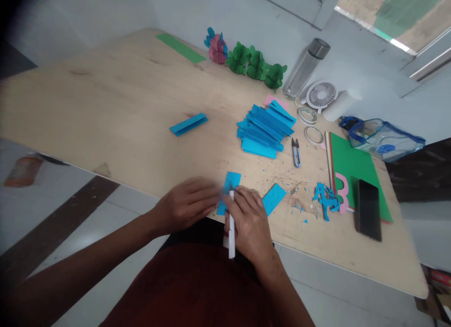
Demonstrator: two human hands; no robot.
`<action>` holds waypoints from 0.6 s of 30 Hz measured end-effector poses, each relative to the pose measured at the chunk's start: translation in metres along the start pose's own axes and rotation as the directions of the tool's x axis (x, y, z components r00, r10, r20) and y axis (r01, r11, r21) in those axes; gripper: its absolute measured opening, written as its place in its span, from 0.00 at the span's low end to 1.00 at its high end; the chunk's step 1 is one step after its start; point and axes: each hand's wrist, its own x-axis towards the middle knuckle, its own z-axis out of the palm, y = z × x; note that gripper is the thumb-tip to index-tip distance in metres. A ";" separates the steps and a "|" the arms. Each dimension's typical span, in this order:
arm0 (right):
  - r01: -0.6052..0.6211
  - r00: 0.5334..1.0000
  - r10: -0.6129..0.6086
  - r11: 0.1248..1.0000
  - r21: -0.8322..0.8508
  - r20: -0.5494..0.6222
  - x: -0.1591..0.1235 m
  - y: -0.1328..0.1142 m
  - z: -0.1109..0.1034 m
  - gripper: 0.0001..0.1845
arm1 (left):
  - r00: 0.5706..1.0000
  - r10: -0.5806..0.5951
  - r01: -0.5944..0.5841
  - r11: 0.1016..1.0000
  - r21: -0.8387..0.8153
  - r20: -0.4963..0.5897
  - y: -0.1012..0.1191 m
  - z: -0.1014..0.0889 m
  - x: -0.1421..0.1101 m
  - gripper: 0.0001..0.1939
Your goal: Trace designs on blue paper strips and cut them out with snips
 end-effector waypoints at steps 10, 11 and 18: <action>-0.002 1.000 0.002 1.000 0.003 0.002 0.001 -0.001 -0.001 0.21 | 1.000 0.026 -0.026 0.999 0.019 0.015 0.001 -0.002 0.002 0.07; -0.003 1.000 0.003 1.000 0.004 0.000 0.001 -0.001 -0.001 0.21 | 0.999 0.032 -0.033 0.999 0.026 0.024 0.001 -0.003 0.002 0.07; 0.008 1.000 -0.008 1.000 -0.001 -0.014 0.001 -0.001 -0.001 0.21 | 0.990 0.096 -0.105 0.991 0.078 0.107 -0.001 -0.005 0.005 0.10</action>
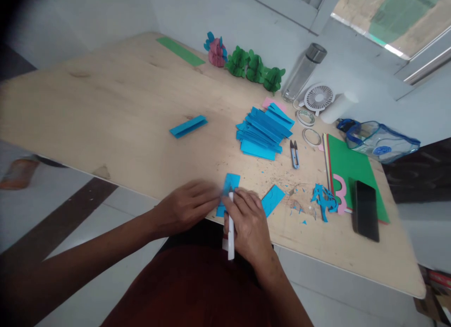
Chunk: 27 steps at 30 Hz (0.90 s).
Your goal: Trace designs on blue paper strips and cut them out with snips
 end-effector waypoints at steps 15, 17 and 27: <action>0.007 1.000 -0.007 1.000 -0.016 0.001 -0.001 0.001 0.001 0.22 | 0.966 -0.260 0.257 0.950 -0.175 0.006 0.002 0.005 0.000 0.14; 0.010 1.000 -0.010 1.000 -0.011 -0.002 -0.001 0.001 0.001 0.21 | 0.963 -0.262 0.269 0.950 -0.160 0.064 0.004 0.005 0.003 0.16; -0.005 1.000 0.005 1.000 0.008 0.002 0.001 -0.001 -0.001 0.20 | 0.946 -0.294 0.306 0.950 -0.069 0.136 0.007 0.006 0.011 0.15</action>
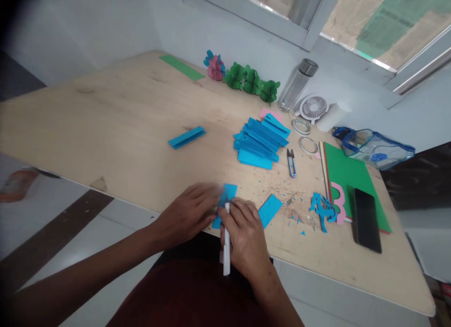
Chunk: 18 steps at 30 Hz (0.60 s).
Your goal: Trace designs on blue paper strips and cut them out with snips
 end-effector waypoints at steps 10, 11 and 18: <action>0.007 1.000 -0.007 1.000 0.009 0.009 0.000 0.001 0.000 0.21 | 1.000 -0.013 0.014 0.998 -0.055 0.010 -0.001 -0.003 0.001 0.18; 0.008 1.000 -0.008 1.000 0.005 0.010 0.000 0.001 0.000 0.20 | 1.000 -0.014 0.014 0.998 -0.061 0.011 -0.001 -0.003 0.002 0.18; -0.002 1.000 0.002 1.000 0.000 0.014 0.001 0.000 -0.002 0.21 | 0.999 -0.043 0.045 0.994 -0.104 0.021 0.000 -0.006 0.004 0.15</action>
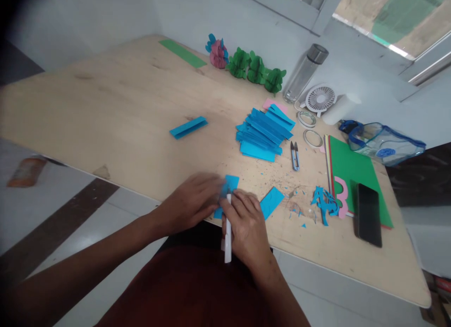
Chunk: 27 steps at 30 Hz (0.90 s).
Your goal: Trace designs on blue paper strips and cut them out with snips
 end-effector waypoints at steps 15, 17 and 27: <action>-0.004 1.000 0.005 1.000 0.017 -0.013 0.000 0.001 0.001 0.21 | 0.999 0.023 -0.024 1.000 0.018 0.025 -0.005 0.003 -0.005 0.19; -0.002 1.000 0.002 1.000 0.021 -0.017 0.001 0.001 0.000 0.21 | 0.999 0.031 -0.031 0.999 0.019 0.019 -0.006 0.004 -0.005 0.19; -0.021 1.000 0.021 0.999 0.036 -0.004 0.002 -0.001 0.000 0.20 | 0.999 0.014 -0.015 0.999 0.034 0.041 -0.003 -0.001 -0.003 0.19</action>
